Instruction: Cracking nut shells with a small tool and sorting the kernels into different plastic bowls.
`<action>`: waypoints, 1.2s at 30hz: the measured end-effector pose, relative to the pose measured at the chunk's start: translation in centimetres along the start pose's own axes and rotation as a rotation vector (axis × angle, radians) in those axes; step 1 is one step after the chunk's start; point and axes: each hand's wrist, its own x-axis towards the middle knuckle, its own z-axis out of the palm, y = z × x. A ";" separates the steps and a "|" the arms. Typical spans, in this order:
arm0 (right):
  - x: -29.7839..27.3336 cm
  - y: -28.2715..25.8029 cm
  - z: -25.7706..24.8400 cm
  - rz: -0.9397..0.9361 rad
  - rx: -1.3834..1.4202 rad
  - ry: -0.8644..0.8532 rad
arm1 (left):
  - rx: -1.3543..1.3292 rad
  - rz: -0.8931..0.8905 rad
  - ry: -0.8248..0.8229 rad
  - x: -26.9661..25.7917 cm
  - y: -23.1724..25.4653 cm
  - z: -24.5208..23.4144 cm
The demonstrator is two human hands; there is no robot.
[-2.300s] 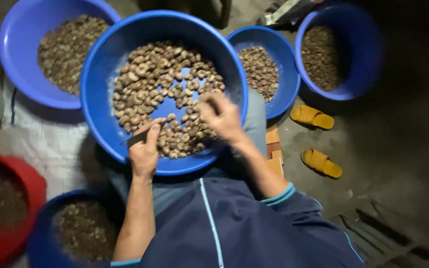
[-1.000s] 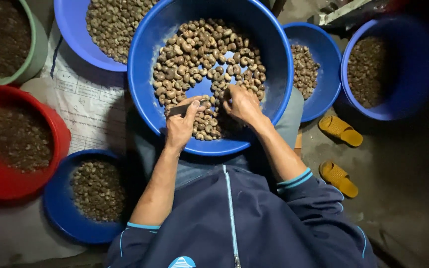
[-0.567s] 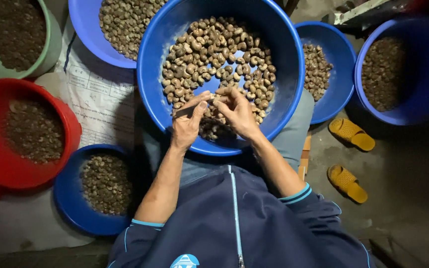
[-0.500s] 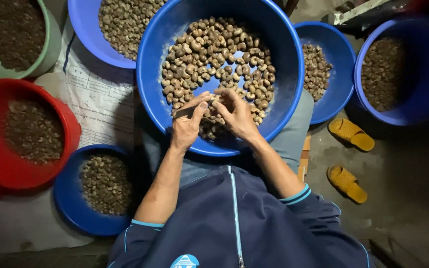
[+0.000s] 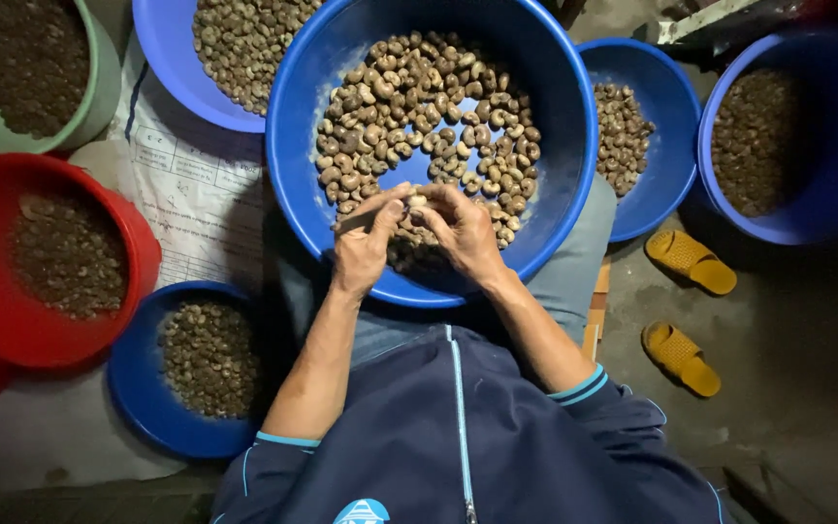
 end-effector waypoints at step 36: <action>0.2 -0.7 -18.1 -0.246 -0.805 0.529 | 0.005 -0.076 0.038 -0.4 -1.7 0.5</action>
